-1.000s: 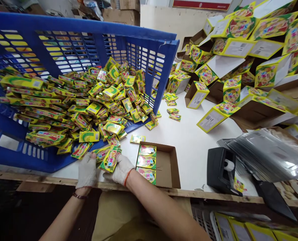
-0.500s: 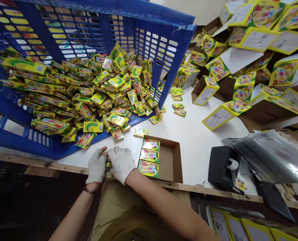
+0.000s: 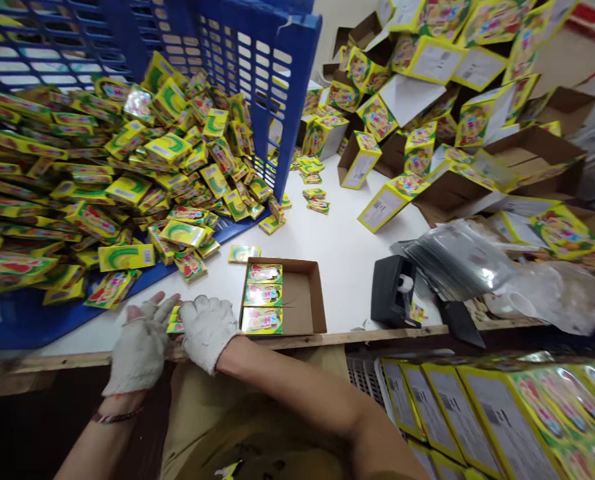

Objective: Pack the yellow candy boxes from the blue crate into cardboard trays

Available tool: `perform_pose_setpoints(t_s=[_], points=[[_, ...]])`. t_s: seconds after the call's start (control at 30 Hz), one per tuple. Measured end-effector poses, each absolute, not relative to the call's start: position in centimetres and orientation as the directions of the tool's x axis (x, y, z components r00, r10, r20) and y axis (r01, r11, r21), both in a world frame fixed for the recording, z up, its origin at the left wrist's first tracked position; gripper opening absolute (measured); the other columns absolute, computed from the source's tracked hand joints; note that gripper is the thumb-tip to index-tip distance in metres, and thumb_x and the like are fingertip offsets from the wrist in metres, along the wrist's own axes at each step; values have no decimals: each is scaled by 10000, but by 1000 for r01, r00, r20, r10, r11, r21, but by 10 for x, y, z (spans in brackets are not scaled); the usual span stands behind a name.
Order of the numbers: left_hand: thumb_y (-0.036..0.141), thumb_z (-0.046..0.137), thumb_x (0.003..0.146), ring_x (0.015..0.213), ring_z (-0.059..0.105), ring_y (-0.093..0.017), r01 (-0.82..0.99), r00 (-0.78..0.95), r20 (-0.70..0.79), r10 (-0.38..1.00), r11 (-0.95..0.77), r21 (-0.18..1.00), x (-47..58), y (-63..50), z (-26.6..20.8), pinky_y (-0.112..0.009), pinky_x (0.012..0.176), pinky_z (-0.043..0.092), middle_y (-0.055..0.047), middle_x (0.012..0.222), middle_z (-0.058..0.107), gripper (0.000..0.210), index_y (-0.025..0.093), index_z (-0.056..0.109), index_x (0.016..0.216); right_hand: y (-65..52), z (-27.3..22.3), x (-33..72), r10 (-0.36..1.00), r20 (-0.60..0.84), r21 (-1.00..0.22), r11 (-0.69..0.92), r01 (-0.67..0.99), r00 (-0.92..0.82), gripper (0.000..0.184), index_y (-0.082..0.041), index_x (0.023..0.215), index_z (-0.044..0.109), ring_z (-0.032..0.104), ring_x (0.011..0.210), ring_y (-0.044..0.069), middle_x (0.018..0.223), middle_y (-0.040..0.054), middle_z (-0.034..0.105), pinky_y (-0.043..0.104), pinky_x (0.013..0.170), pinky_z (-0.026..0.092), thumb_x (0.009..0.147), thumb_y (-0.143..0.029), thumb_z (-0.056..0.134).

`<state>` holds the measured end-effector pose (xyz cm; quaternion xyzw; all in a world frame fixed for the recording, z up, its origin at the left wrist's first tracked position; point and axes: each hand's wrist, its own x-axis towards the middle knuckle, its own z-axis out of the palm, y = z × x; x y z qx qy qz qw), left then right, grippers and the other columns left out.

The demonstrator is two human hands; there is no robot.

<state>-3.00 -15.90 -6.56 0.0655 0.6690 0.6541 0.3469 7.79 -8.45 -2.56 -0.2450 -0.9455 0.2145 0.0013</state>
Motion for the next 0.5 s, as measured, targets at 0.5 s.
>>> perform_pose_setpoints(t_s=[0.5], points=[[382,585,879,1087,594,-295,939,260,104,960,-276,205,70,-102,-44,-500,1072,381,-152,1084,693,321,108,691,1007,60,10,224,302,-693,-402,591,699,-654,355,-132,1144,613,628,937,221,1124,115,672,275,742,475,840,-306,558]])
